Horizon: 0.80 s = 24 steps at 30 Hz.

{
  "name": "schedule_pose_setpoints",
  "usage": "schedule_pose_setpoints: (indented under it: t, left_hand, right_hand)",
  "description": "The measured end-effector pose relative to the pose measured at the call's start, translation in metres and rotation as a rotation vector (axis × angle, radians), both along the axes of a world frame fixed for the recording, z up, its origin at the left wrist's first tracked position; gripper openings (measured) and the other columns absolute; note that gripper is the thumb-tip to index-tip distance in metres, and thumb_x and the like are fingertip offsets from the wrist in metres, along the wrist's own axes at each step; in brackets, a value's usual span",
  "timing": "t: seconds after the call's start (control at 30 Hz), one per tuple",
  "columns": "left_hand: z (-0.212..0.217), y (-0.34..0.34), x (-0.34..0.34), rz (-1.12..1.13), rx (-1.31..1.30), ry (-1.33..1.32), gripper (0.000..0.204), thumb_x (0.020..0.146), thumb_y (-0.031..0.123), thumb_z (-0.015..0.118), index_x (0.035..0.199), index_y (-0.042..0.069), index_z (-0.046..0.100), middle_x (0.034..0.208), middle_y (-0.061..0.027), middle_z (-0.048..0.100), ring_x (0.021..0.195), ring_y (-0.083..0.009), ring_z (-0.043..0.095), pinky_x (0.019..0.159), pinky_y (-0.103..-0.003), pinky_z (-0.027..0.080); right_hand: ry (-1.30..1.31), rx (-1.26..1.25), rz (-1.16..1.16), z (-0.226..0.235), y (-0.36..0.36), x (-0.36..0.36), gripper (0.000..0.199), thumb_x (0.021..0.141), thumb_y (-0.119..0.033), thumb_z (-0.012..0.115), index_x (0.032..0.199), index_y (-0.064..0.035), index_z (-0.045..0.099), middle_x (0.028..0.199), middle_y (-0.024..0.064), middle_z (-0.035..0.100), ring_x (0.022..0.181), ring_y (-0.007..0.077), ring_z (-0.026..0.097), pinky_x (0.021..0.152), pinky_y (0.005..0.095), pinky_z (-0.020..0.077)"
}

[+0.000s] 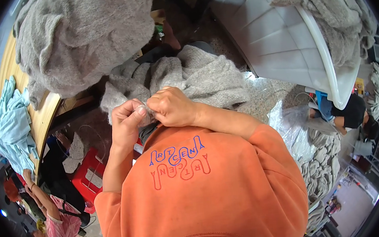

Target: The worker is inspecting pieces of grey fleece fabric, picking off lint or loose threads with their fingers and organizing the pieces.

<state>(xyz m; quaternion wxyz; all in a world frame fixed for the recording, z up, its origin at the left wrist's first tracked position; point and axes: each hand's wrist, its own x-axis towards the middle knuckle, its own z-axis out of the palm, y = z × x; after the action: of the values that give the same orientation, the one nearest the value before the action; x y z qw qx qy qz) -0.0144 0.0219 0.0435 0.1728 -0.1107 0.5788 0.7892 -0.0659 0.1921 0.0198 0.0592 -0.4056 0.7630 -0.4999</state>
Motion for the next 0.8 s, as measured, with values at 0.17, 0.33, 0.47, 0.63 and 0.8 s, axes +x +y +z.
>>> schedule_pose_setpoints:
  t: [0.17, 0.33, 0.47, 0.63, 0.8]
  left_hand:
    - [-0.004, -0.006, -0.001, 0.074, 0.166, 0.060, 0.011, 0.081, 0.009, 0.064, 0.077, -0.001, 0.061, 0.084, -0.0024, 0.057, 0.072, -0.0059, 0.046, 0.064, -0.022, 0.037]
    - [-0.003, -0.019, -0.003, 0.077, 0.267, 0.051, 0.016, 0.078, 0.012, 0.067, 0.080, -0.002, 0.060, 0.093, -0.0059, 0.058, 0.081, -0.0101, 0.050, 0.074, -0.025, 0.037]
    - [0.001, -0.021, -0.004, 0.100, 0.381, 0.040, 0.016, 0.077, 0.012, 0.066, 0.082, -0.001, 0.058, 0.089, -0.0079, 0.059, 0.079, -0.0112, 0.052, 0.072, -0.025, 0.040]
    - [0.011, -0.020, -0.005, 0.087, 0.395, -0.076, 0.013, 0.078, 0.010, 0.063, 0.080, 0.000, 0.056, 0.077, -0.0055, 0.061, 0.065, -0.0097, 0.054, 0.059, -0.023, 0.042]
    - [0.013, 0.004, -0.009, 0.105, 0.189, -0.145, 0.008, 0.082, 0.008, 0.062, 0.081, 0.002, 0.058, 0.072, -0.0031, 0.061, 0.059, -0.0072, 0.054, 0.053, -0.020, 0.041]
  right_hand:
    - [-0.038, 0.285, 0.053, -0.009, 0.054, -0.016, 0.067, 0.062, -0.026, 0.075, 0.121, -0.0049, 0.050, 0.129, 0.0150, 0.047, 0.120, 0.0332, 0.042, 0.098, 0.0445, 0.0315]
    - [-0.522, 0.191, -0.081, -0.021, 0.097, -0.020, 0.032, 0.070, -0.007, 0.065, 0.101, -0.0016, 0.062, 0.098, 0.0132, 0.063, 0.093, 0.0264, 0.060, 0.082, 0.0316, 0.0454]
    - [-0.683, 0.003, -0.053, -0.016, 0.104, -0.019, 0.031, 0.071, 0.006, 0.049, 0.099, -0.0008, 0.062, 0.098, 0.0135, 0.064, 0.092, 0.0215, 0.061, 0.080, 0.0282, 0.0465]
    - [-0.108, 0.149, -0.232, 0.005, 0.088, -0.018, 0.038, 0.068, 0.009, 0.046, 0.102, 0.0009, 0.060, 0.096, 0.0147, 0.065, 0.085, 0.0263, 0.064, 0.075, 0.0308, 0.0504]
    - [0.214, -0.027, -0.007, 0.040, 0.059, -0.006, 0.034, 0.058, 0.009, 0.054, 0.091, 0.0012, 0.057, 0.084, 0.0135, 0.065, 0.064, 0.0243, 0.062, 0.053, 0.0327, 0.0493]
